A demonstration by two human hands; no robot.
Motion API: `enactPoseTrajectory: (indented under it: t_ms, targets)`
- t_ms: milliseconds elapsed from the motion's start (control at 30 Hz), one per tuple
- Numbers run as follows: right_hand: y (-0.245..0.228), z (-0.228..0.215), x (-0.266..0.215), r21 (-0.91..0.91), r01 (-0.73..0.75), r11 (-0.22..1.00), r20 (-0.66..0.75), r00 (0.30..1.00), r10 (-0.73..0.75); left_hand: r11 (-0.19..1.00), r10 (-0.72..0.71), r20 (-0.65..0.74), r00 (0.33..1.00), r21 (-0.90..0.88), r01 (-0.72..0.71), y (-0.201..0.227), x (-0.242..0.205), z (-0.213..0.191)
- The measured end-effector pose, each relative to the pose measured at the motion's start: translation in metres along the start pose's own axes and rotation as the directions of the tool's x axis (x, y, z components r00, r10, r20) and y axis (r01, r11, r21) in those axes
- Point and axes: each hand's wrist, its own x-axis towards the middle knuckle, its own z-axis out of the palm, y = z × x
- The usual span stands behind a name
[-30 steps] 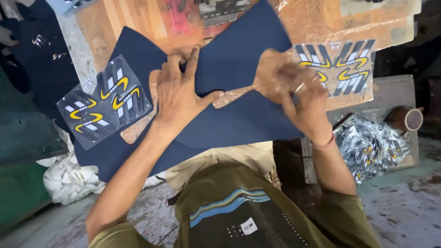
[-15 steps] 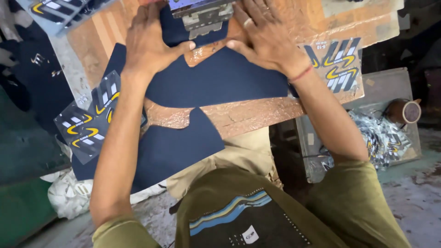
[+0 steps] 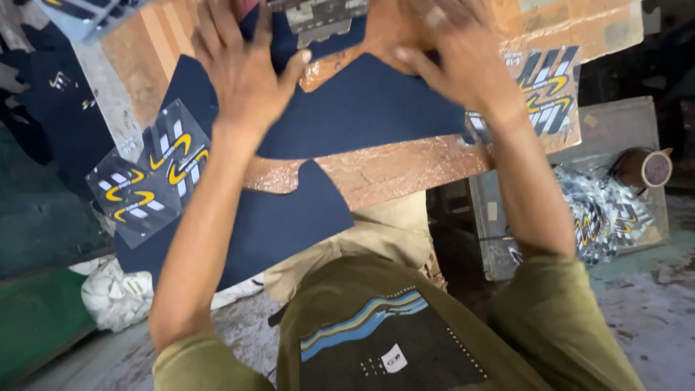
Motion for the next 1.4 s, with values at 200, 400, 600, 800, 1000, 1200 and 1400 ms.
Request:
enactPoseTrajectory:
  t_ms: [200,400,600,800,1000,1200,1400]
  targets:
    - [0.067,0.004,-0.157,-0.096,-0.190,0.977,-0.651,0.754,0.083,0.997,0.076,0.085,0.994,-0.016,-0.074,0.025,-0.032,-0.031]
    - [0.042,-0.058,-0.209,0.806,-0.384,0.450,-0.254,0.461,0.850,0.990,0.106,0.163,0.981,-0.107,-0.089,0.024,-0.029,-0.039]
    - [-0.022,-0.019,-0.142,0.919,0.232,0.320,-0.388,0.684,0.617,0.989,0.129,0.097,0.987,-0.087,-0.121,0.019,-0.046,-0.025]
    - [-0.096,0.009,-0.029,0.949,-0.223,0.221,0.202,0.973,0.116,0.985,0.150,0.103,0.983,-0.098,-0.140,0.017,-0.049,-0.029]
    - [-0.061,0.030,-0.037,0.915,-0.350,0.204,0.280,0.910,0.307,0.983,0.160,0.071,0.985,-0.105,-0.152,0.017,-0.048,-0.029]
    - [-0.075,0.026,0.009,0.925,-0.197,0.324,0.110,0.957,0.267,0.981,0.162,0.000,0.987,-0.110,-0.161,0.008,-0.057,-0.009]
    - [-0.021,0.057,0.083,0.967,-0.120,0.225,0.072,0.975,0.212,0.980,0.153,-0.022,0.988,-0.124,-0.155,0.017,-0.048,-0.026]
